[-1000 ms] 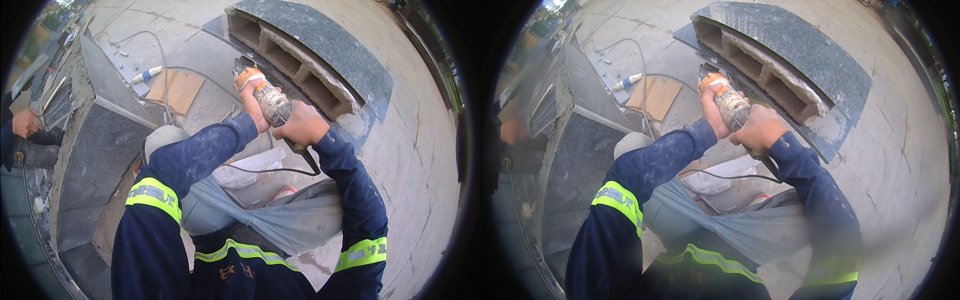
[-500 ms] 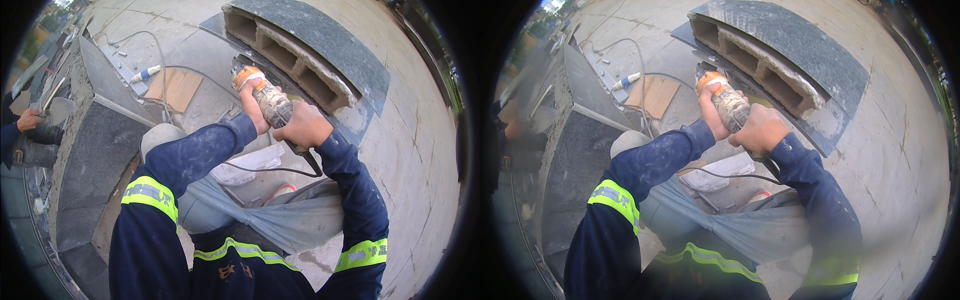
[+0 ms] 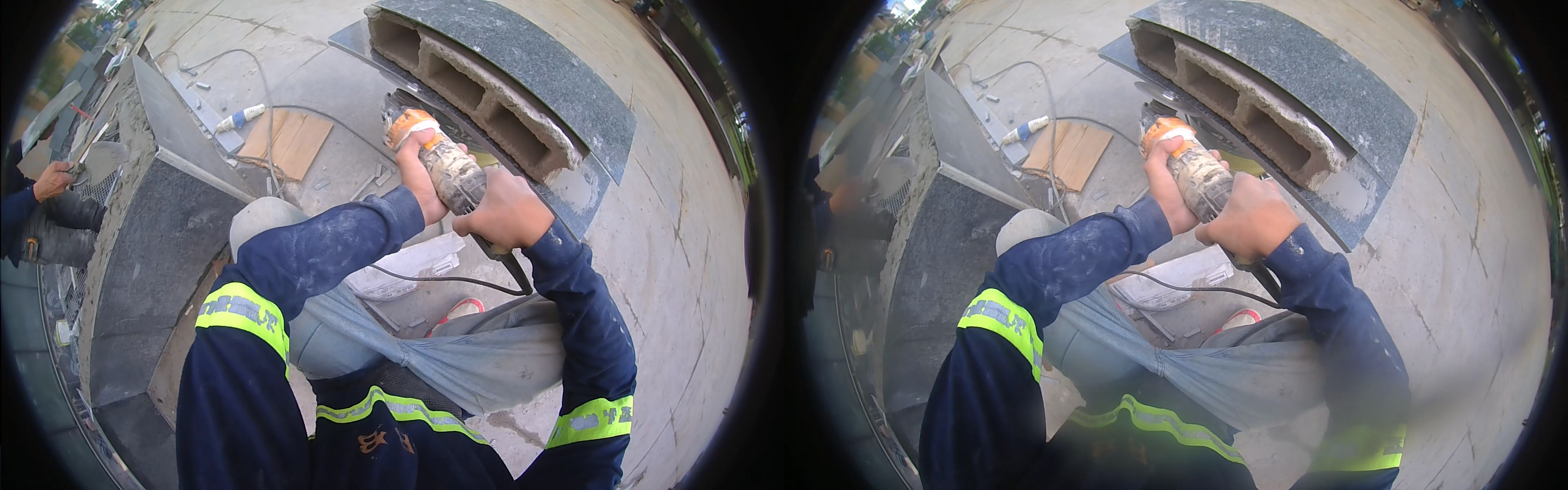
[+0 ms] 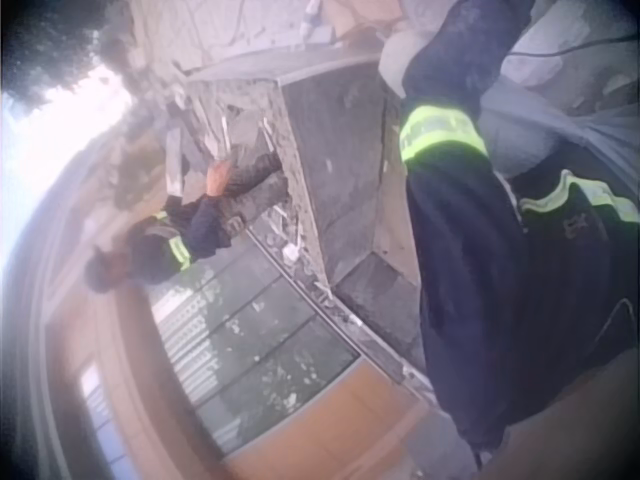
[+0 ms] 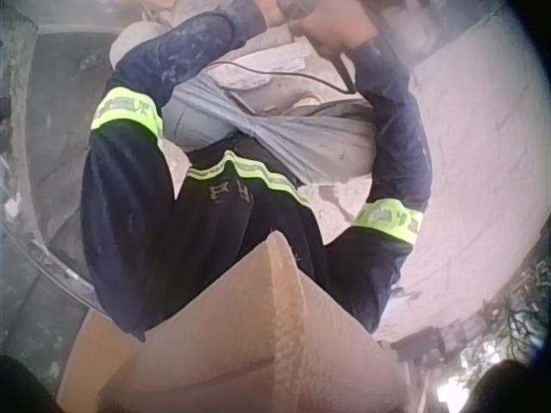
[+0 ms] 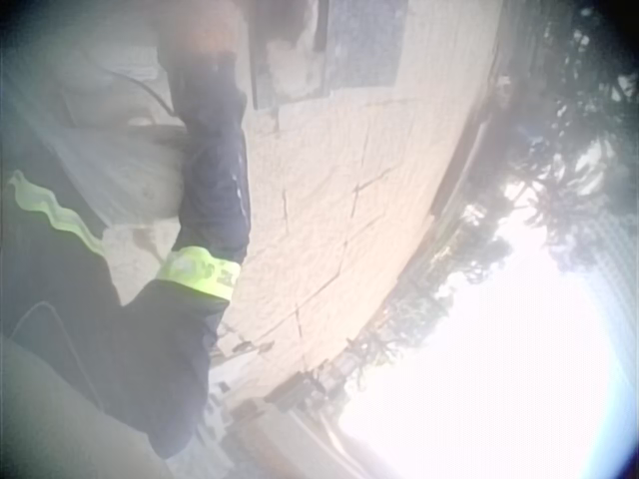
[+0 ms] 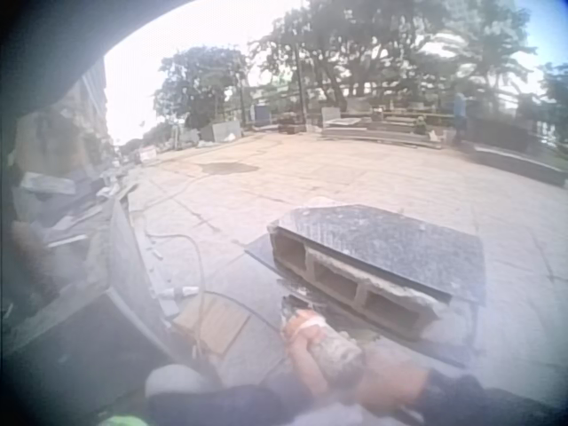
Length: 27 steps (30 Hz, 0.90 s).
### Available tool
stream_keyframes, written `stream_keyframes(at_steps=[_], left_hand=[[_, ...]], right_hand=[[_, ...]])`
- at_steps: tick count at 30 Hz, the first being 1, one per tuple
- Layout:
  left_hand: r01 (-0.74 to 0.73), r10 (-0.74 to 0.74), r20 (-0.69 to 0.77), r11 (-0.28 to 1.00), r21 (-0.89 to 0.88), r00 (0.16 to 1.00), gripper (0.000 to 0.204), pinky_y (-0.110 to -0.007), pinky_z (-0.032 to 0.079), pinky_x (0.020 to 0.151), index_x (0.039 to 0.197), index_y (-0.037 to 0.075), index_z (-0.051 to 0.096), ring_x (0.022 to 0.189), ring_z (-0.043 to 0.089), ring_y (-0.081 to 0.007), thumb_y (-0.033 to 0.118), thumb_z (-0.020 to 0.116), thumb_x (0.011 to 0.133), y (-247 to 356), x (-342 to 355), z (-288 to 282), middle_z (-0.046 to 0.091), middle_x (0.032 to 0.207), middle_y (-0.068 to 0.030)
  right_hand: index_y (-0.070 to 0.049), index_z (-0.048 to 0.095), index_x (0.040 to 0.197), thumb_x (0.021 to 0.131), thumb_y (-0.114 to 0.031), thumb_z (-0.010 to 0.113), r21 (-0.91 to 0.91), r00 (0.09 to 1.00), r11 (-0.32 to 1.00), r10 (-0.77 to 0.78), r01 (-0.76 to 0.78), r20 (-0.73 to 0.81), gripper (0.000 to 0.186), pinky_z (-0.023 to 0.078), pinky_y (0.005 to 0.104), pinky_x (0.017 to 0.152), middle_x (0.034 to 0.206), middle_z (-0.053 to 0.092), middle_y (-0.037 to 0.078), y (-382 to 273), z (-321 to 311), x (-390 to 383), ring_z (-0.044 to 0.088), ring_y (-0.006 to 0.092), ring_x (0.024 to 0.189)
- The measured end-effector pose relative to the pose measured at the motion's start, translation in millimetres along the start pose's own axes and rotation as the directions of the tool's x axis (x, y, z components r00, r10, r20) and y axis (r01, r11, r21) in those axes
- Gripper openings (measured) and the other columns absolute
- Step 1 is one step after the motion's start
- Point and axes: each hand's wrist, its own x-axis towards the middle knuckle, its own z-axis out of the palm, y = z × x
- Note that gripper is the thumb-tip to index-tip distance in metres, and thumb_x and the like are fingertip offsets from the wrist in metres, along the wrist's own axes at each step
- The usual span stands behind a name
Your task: The person uses an angle grinder to cut or shape a dark stone slab resting on a hollow block. The person holds the tool with both hands and moves it along the slab surface, generating dust.
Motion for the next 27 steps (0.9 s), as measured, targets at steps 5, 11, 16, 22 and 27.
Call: stream_keyframes(at_steps=[5,11,16,22,27], left_hand=[[0.005,-0.005,0.000,1.000,-0.019,1.000,0.053,-0.043,0.051,0.079,0.106,0.000,0.045,0.084,0.060,-0.0295,0.042,0.057,0.075,-4,-4,3,0.057,0.089,-0.0134],[-0.014,0.014,0.002,1.000,-0.020,1.000,0.052,-0.044,0.051,0.079,0.105,0.001,0.045,0.083,0.060,-0.0295,0.041,0.057,0.075,-4,-2,2,0.057,0.089,-0.0138],[0.001,-0.001,0.008,0.999,-0.033,1.000,0.051,-0.043,0.051,0.078,0.104,0.000,0.046,0.082,0.060,-0.0295,0.040,0.058,0.075,2,5,-3,0.057,0.088,-0.0138],[0.008,-0.008,-0.004,0.999,-0.035,1.000,0.051,-0.044,0.051,0.077,0.104,0.001,0.046,0.082,0.060,-0.0296,0.041,0.058,0.074,6,12,-2,0.057,0.088,-0.0138],[-0.003,0.003,-0.015,0.999,-0.047,1.000,0.050,-0.044,0.051,0.076,0.106,0.003,0.045,0.081,0.060,-0.0297,0.041,0.058,0.075,10,20,-6,0.057,0.088,-0.0137]], right_hand=[[0.016,0.054,0.098,0.055,-0.035,0.076,0.039,1.000,0.999,-0.011,0.011,-0.004,0.070,0.050,0.0360,0.080,0.092,0.062,0.028,4,2,-3,0.063,0.0363,0.090],[0.016,0.054,0.098,0.054,-0.032,0.075,0.022,1.000,1.000,0.001,-0.001,-0.021,0.068,0.050,0.0357,0.078,0.088,0.063,0.026,1,1,-4,0.064,0.0346,0.086],[0.015,0.057,0.091,0.053,-0.032,0.074,0.006,0.998,1.000,-0.029,0.029,-0.055,0.063,0.051,0.0359,0.075,0.083,0.064,0.025,4,6,7,0.065,0.0346,0.080],[0.014,0.059,0.091,0.055,-0.033,0.074,0.006,1.000,1.000,0.000,0.000,-0.007,0.061,0.051,0.0353,0.078,0.087,0.065,0.025,2,3,17,0.065,0.0348,0.085],[0.010,0.061,0.088,0.055,-0.033,0.073,0.054,0.999,0.998,-0.039,0.039,-0.008,0.055,0.051,0.0359,0.075,0.081,0.065,0.023,6,8,28,0.065,0.0341,0.078]])
